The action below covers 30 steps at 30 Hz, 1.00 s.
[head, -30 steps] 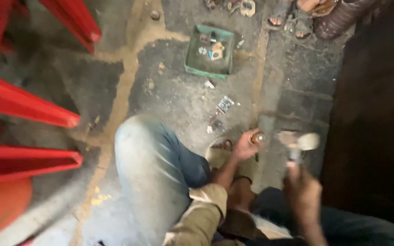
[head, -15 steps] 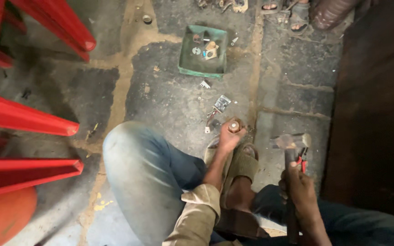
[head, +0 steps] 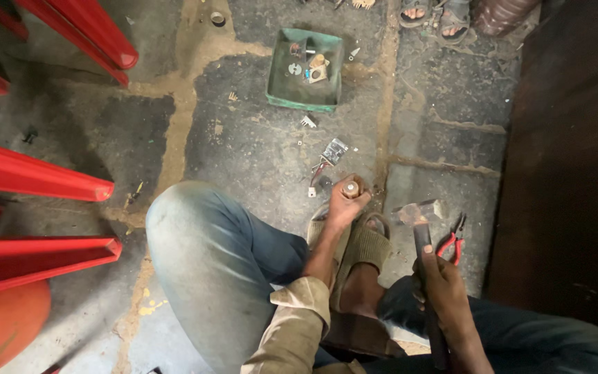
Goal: The person sits on the floor and uses a hammer and a screwdriver to break apart a small electronic component. They repeatedly strike the component to separate its parts, with debris accumulating on the floor.
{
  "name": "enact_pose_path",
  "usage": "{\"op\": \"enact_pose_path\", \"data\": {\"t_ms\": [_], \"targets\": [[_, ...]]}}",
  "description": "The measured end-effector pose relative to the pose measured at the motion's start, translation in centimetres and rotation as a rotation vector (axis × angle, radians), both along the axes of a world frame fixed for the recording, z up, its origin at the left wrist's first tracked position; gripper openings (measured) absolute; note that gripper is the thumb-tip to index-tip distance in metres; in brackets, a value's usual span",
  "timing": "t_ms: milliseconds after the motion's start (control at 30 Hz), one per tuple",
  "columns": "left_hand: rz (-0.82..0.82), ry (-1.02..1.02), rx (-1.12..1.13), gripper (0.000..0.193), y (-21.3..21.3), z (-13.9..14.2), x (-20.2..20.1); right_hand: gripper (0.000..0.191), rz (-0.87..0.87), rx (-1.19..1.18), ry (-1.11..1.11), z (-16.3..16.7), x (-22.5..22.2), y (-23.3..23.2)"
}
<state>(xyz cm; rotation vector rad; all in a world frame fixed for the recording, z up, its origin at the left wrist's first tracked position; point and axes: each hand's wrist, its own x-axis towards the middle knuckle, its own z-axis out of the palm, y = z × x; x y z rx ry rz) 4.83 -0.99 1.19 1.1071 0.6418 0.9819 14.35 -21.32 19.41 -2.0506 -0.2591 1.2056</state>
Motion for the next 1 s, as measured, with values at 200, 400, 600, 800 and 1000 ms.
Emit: {"op": "enact_pose_path", "data": {"t_ms": [200, 400, 600, 800, 1000], "targets": [[-0.001, 0.069, 0.002, 0.026, 0.0, 0.5, -0.1, 0.056, -0.040, 0.026, 0.026, 0.4, -0.5, 0.5], [-0.016, 0.029, -0.008, 0.026, 0.0, 0.7, -0.1, 0.054, -0.016, 0.066, 0.042, 0.6, -0.8, 0.2], [-0.042, 0.060, -0.047, 0.025, 0.1, 0.9, -0.2, 0.051, 0.021, 0.055, 0.024, 1.0, -0.9, 0.3], [-0.109, 0.115, -0.022, 0.016, -0.4, 1.3, -0.2, 0.052, 0.062, 0.034, -0.033, 1.2, -0.8, 0.3], [-0.108, 0.111, -0.004, 0.014, -0.4, 1.3, -0.2, 0.057, 0.051, 0.016, -0.049, 0.9, -0.8, 0.4]]}}
